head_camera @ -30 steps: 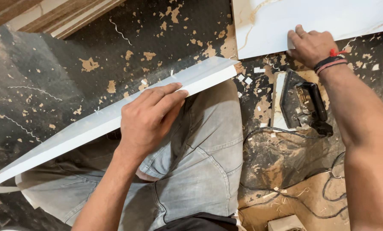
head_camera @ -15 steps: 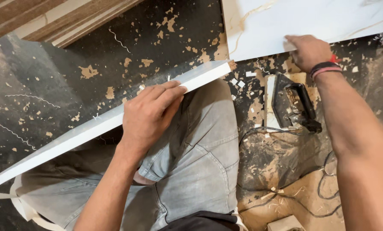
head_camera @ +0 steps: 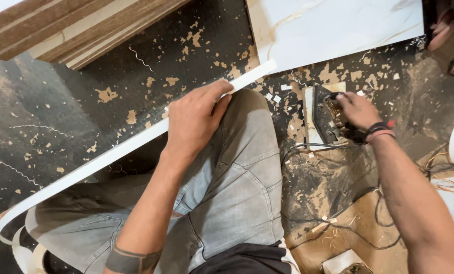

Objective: The person sits on the floor and irons white edge banding tape onto the edges of wooden boards, pressing the tape with a hand-held iron and running a finger along the edge to seat it. They handle one board at a time, repositioning the board and trimming the tape as they work.

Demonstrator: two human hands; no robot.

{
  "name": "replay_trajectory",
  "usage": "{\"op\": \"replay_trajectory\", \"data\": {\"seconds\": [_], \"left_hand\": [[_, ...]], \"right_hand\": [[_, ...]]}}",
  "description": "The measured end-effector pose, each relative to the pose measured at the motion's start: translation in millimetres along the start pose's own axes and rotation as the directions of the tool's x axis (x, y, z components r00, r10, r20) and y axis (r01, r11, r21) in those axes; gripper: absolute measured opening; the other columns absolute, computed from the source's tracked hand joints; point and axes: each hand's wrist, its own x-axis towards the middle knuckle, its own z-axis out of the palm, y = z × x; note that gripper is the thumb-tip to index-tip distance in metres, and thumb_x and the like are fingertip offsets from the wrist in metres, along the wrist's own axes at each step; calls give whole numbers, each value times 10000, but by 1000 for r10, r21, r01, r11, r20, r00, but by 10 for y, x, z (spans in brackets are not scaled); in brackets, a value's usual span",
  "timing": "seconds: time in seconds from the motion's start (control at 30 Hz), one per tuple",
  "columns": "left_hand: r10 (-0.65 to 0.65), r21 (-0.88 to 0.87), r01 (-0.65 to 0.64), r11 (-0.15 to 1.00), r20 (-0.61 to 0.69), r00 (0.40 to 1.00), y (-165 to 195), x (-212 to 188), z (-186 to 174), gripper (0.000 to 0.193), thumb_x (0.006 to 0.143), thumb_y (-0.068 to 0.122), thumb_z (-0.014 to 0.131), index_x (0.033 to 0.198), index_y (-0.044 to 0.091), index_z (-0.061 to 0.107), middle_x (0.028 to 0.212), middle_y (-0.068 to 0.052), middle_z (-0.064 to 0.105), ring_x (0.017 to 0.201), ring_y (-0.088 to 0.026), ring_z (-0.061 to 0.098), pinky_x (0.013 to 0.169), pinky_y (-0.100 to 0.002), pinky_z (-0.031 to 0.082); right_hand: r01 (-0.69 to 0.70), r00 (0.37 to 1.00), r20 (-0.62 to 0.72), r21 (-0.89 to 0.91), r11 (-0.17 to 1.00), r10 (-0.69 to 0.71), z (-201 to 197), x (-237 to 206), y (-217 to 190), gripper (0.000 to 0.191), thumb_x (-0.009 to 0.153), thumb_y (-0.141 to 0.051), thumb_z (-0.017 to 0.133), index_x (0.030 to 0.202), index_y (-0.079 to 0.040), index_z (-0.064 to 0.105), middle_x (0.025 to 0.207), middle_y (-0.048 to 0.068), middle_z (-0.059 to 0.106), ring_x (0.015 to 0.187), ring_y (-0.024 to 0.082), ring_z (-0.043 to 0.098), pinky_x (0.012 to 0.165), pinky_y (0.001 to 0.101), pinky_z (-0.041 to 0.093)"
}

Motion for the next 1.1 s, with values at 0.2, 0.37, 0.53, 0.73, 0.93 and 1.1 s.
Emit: {"op": "replay_trajectory", "data": {"seconds": [0.2,0.37,0.53,0.73,0.93,1.1], "left_hand": [[50,-58,-53,997,-52,997,-49,-31,4,133,974,182,717,1096,151,674,1039,-65,757,917,-281,733,727,-402,575],[60,-37,-63,997,-82,995,-69,-52,-12,96,973,201,692,1052,154,662,944,-71,737,877,-299,725,703,-425,566],[75,-24,-77,997,-64,995,-110,-92,18,97,966,222,647,1026,146,648,935,-56,747,866,-297,724,653,-453,541],[56,-33,-57,998,-28,998,-190,-83,35,101,978,242,639,1034,160,655,909,-56,753,851,-299,722,646,-452,541],[29,-6,-29,1000,-29,999,-217,-84,56,142,944,254,657,1064,179,671,892,-61,758,819,-311,721,604,-473,516],[41,-31,-45,999,-93,995,-269,-96,83,156,941,242,661,1084,182,647,946,-38,763,847,-300,724,633,-477,523]], "right_hand": [[-12,999,-47,95,995,17,70,-115,-109,551,1097,-507,469,1168,8,653,1020,223,707,957,368,666,853,466,490],[24,1000,6,229,973,-26,25,-265,-415,493,1047,-481,503,1141,-16,639,926,139,695,853,279,650,784,430,502],[-56,998,27,362,931,50,-409,-644,-858,436,1076,-473,481,1138,-82,662,811,50,599,708,181,543,614,349,451],[374,924,-108,456,807,-367,-1237,-1101,-1630,410,1174,-399,497,1056,-14,573,796,-25,522,679,89,459,593,270,380],[400,917,-69,148,905,-394,-1308,-1028,-2607,420,1128,-406,475,1044,-22,620,744,21,555,640,136,491,579,325,398],[501,849,-95,-162,850,-519,-1204,-932,-2923,484,1150,-460,457,1083,-17,640,798,141,660,748,293,638,686,432,472]]}}
